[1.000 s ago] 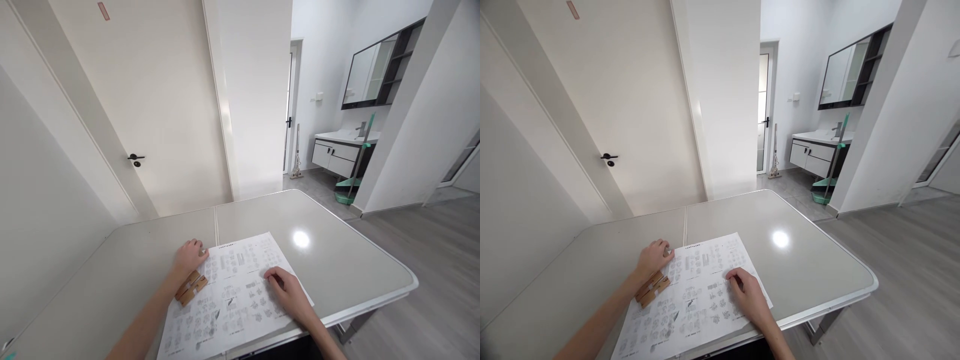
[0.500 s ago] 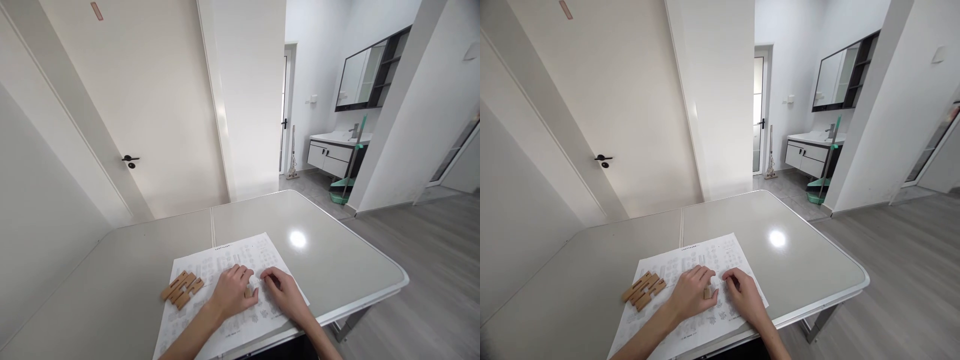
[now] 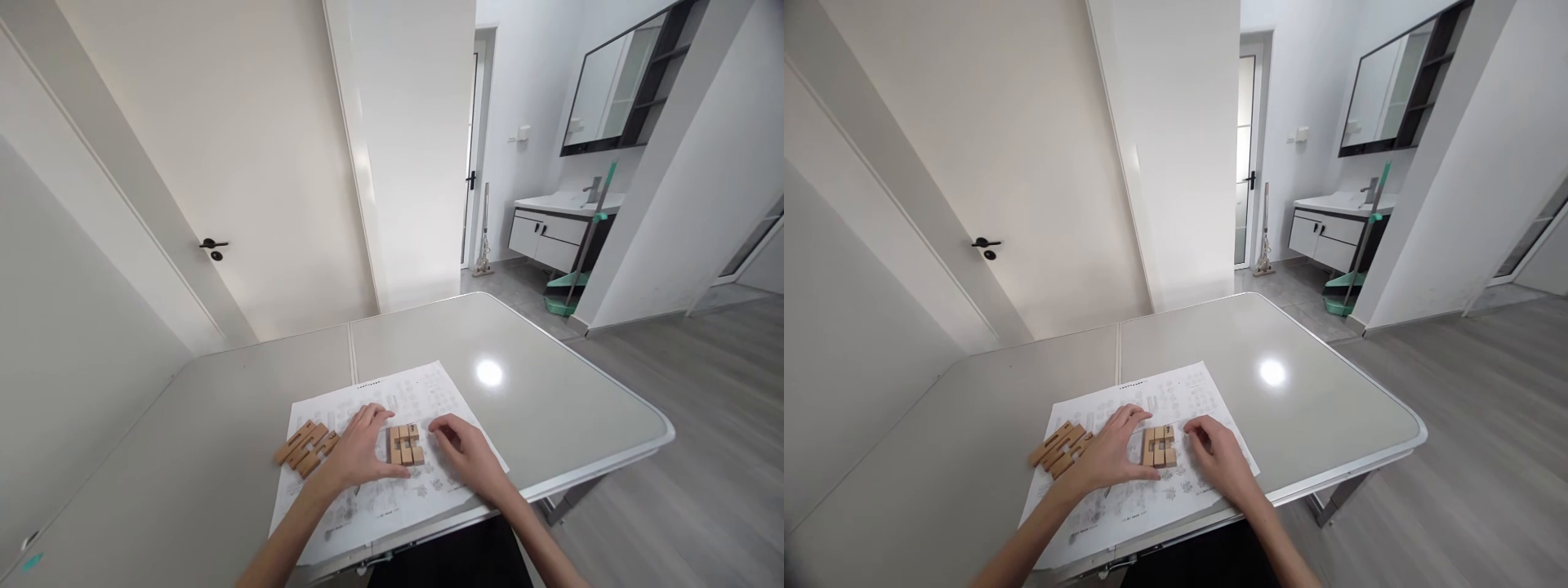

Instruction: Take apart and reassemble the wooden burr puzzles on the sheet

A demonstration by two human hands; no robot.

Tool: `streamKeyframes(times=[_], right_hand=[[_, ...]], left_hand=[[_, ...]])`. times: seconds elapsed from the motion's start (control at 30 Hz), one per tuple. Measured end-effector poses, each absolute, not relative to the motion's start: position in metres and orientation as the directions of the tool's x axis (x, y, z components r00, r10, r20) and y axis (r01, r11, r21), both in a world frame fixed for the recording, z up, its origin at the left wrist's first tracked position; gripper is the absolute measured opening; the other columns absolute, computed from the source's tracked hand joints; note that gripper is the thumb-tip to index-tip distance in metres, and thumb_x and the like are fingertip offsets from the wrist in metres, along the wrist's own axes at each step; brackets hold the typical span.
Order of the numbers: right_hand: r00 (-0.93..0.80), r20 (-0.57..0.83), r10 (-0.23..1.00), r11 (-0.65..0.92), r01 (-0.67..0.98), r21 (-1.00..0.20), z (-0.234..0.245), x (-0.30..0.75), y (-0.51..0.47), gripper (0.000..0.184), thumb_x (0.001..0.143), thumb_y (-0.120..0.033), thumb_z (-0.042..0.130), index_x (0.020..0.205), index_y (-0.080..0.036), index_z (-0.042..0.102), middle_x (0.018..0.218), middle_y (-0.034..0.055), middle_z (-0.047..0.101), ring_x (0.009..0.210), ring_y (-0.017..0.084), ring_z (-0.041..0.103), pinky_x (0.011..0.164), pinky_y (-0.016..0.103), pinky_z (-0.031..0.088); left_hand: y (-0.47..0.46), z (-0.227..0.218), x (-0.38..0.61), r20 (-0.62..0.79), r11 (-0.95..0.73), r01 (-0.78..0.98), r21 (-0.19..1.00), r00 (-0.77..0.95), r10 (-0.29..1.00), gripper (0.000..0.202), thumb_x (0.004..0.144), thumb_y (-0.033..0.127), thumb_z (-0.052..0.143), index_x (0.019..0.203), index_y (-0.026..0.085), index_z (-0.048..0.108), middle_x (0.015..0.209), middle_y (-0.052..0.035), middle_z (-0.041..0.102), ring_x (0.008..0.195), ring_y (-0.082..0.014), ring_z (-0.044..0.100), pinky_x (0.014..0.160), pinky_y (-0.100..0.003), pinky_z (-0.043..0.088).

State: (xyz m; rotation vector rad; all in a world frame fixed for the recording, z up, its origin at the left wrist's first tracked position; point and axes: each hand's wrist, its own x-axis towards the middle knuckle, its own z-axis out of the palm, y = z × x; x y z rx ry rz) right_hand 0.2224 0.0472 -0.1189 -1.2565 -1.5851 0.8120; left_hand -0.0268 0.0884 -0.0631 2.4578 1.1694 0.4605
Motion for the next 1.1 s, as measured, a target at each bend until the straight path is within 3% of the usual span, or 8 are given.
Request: streamKeyframes(times=[0.13,0.27,0.4,0.5,0.63,0.8,0.93,1.1], right_hand=[[-0.173,0.313,0.934,0.358,0.423,-0.832,-0.109,0.219,0.040,0.021,0.094,-0.034,0.059,0.111,-0.026,0.065,0.107,0.0066,0.070,0.095,0.024,0.065,0.082,0.035,0.054],[-0.270,0.335,0.903,0.429,0.504,-0.750,-0.106,0.214,0.035,0.027,0.087,-0.032,0.071,0.112,-0.028,0.062,0.113,0.0056,0.066,0.103,0.026,0.063,0.085,0.037,0.054],[-0.303,0.342,0.890,0.457,0.596,-0.660,-0.110,0.208,0.036,0.025,0.085,-0.031,0.074,0.108,-0.027,0.063,0.110,0.0069,0.065,0.098,0.027,0.063,0.078,0.037,0.053],[-0.306,0.334,0.892,0.452,0.638,-0.623,-0.107,0.206,0.036,0.015,0.086,-0.031,0.072,0.098,-0.026,0.065,0.098,0.0055,0.067,0.086,0.026,0.064,0.072,0.035,0.050],[-0.241,0.251,0.938,0.345,0.558,-0.755,-0.098,0.215,0.033,0.009,0.089,-0.034,0.066,0.092,-0.026,0.062,0.075,-0.0007,0.066,0.066,0.020,0.061,0.062,0.030,0.045],[-0.142,0.153,0.978,0.185,0.253,-0.950,-0.078,0.224,0.021,0.024,0.097,-0.047,0.055,0.102,-0.024,0.058,0.085,0.0018,0.068,0.074,0.020,0.064,0.068,0.029,0.049],[-0.233,0.135,0.963,0.170,0.138,-0.976,-0.053,0.215,0.010,0.033,0.102,-0.051,0.048,0.118,-0.024,0.058,0.084,0.0019,0.067,0.079,0.020,0.064,0.073,0.031,0.049],[-0.337,0.192,0.922,0.236,0.096,-0.967,-0.034,0.203,0.009,0.030,0.104,-0.048,0.050,0.121,-0.025,0.057,0.085,0.0012,0.066,0.081,0.020,0.063,0.076,0.032,0.047]], left_hand=[[0.085,-0.066,-0.033,0.135,-0.588,0.642,0.492,0.611,0.780,0.068,0.068,0.065,0.083,0.122,0.028,0.066,0.122,-0.0103,0.058,0.116,-0.0341,0.056,0.096,-0.048,0.050],[0.081,-0.066,-0.032,0.150,-0.545,0.633,0.550,0.567,0.810,0.061,0.072,0.056,0.084,0.122,0.028,0.065,0.113,-0.0078,0.062,0.107,-0.0302,0.059,0.090,-0.042,0.052],[0.070,-0.064,-0.038,0.093,-0.420,0.628,0.655,0.485,0.869,0.062,0.076,0.047,0.083,0.129,0.029,0.058,0.107,-0.0035,0.066,0.089,-0.0225,0.061,0.082,-0.036,0.052],[0.061,-0.062,-0.043,0.060,-0.360,0.623,0.694,0.448,0.892,0.063,0.078,0.045,0.081,0.133,0.030,0.055,0.103,-0.0027,0.065,0.089,-0.0219,0.061,0.083,-0.036,0.051],[0.058,-0.054,-0.047,0.049,-0.341,0.632,0.696,0.432,0.901,0.066,0.077,0.045,0.080,0.135,0.030,0.053,0.092,-0.0007,0.061,0.089,-0.0228,0.061,0.084,-0.037,0.051],[0.056,-0.039,-0.042,0.029,-0.313,0.595,0.740,0.436,0.899,0.067,0.080,0.047,0.078,0.138,0.031,0.050,0.089,0.0009,0.057,0.086,-0.0210,0.060,0.084,-0.036,0.050],[0.049,-0.028,-0.030,0.032,-0.285,0.529,0.800,0.436,0.899,0.068,0.080,0.047,0.079,0.139,0.030,0.049,0.091,0.0008,0.059,0.086,-0.0196,0.060,0.087,-0.036,0.051],[0.043,-0.014,-0.020,0.032,-0.272,0.468,0.841,0.459,0.888,0.064,0.079,0.040,0.081,0.135,0.031,0.052,0.106,-0.0023,0.068,0.097,-0.0218,0.062,0.091,-0.038,0.050]])
